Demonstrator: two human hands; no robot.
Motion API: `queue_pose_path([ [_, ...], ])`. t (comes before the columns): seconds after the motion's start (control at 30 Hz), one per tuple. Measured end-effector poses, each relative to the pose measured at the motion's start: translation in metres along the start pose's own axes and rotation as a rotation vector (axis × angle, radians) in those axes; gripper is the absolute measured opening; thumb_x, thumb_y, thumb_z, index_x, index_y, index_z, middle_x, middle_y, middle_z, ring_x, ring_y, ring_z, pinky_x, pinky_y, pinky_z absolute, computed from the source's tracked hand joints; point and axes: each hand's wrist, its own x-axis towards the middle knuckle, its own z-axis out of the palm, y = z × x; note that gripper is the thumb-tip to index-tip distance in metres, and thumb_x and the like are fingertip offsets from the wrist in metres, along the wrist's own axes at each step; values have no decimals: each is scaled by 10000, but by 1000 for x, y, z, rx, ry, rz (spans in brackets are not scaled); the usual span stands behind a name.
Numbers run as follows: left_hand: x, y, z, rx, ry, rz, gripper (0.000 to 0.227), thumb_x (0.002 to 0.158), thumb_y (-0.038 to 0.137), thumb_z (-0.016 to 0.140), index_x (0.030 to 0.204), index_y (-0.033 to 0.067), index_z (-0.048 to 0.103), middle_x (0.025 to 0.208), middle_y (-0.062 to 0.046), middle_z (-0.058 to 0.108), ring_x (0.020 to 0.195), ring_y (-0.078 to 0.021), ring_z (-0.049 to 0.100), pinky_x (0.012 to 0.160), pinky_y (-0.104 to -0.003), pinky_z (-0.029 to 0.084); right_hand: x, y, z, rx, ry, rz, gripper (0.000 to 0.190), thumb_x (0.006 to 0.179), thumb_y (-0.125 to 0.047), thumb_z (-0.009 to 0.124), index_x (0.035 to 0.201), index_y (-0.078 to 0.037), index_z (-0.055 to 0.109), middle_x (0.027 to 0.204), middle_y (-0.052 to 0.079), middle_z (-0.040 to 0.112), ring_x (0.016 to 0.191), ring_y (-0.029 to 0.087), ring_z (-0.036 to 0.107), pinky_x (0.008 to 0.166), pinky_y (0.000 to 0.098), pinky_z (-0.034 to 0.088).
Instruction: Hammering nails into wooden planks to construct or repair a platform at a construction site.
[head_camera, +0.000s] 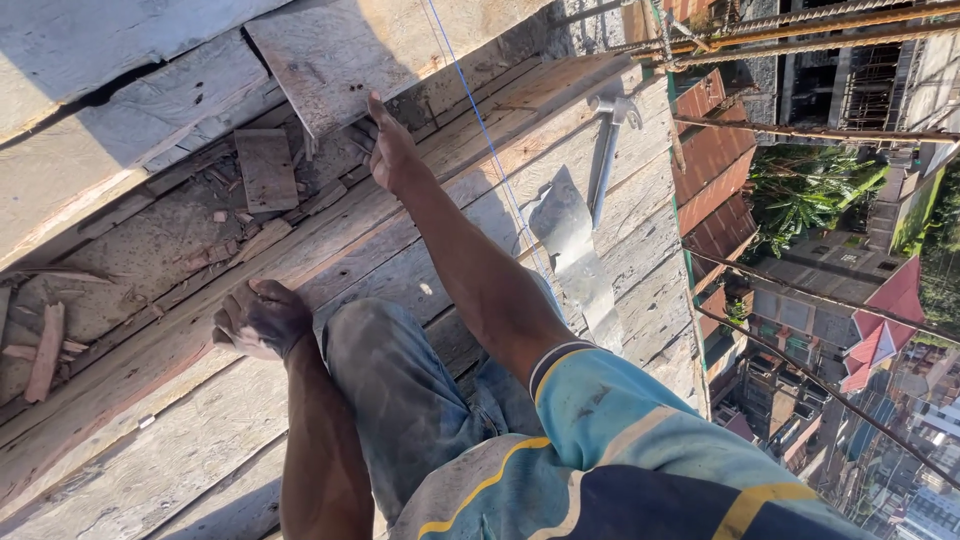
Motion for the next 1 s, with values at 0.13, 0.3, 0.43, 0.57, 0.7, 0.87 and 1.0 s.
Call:
queue_pose_path([
  [0.13, 2, 2, -7, 4, 12, 19, 355, 1144, 285, 591, 942, 124, 835, 944, -120, 805, 919, -369, 668, 928, -524, 437, -6, -17, 25, -79, 16, 23, 1198, 861, -755, 692, 1890, -267, 323, 2021, 46, 153, 1562, 359, 442, 1015, 458, 601],
  [0.3, 3, 3, -8, 6, 18, 19, 340, 1124, 277, 589, 920, 125, 814, 930, -109, 791, 911, -357, 659, 929, -516, 439, 9, -14, 35, -164, 208, 98, 1310, 762, -799, 679, 1838, -92, 435, 2008, 171, 268, 1436, 422, 646, 950, 494, 647],
  [0.43, 2, 3, -5, 20, -2, 20, 345, 1132, 283, 587, 944, 117, 824, 951, -109, 798, 932, -359, 667, 953, -523, 440, 46, 3, 18, -56, 257, 60, 457, 1162, -348, 655, 1523, -92, 541, 1755, 215, 513, 1359, 426, 651, 898, 534, 716],
  [0.57, 3, 2, -7, 20, -8, 17, 347, 1129, 285, 591, 940, 120, 830, 949, -111, 791, 940, -365, 663, 953, -528, 439, 60, 13, 10, -81, 258, 28, 345, 1189, -296, 646, 1452, -80, 588, 1639, 221, 532, 1319, 421, 661, 894, 550, 757],
  [0.7, 2, 3, -7, 16, -11, 10, 369, 1143, 291, 576, 942, 117, 833, 953, -113, 811, 947, -358, 680, 958, -525, 439, 46, 6, 22, -102, 324, 50, 226, 1223, -199, 644, 1420, -88, 626, 1463, 203, 585, 1177, 335, 629, 846, 471, 745],
  [0.87, 3, 3, -8, 28, -6, 21, 331, 1137, 280, 601, 948, 128, 826, 942, -101, 786, 949, -359, 675, 963, -526, 444, 49, 8, 21, -104, 335, 44, 365, 1206, -183, 663, 1556, -92, 621, 1538, 243, 580, 1212, 371, 671, 818, 498, 777],
  [1.0, 2, 1, -7, 27, -16, 19, 354, 1149, 285, 584, 934, 132, 821, 944, -91, 785, 924, -350, 657, 956, -520, 433, 60, 14, 21, -145, 413, 82, 310, 1220, -265, 682, 1477, -91, 675, 1292, 224, 662, 977, 334, 689, 688, 458, 695],
])
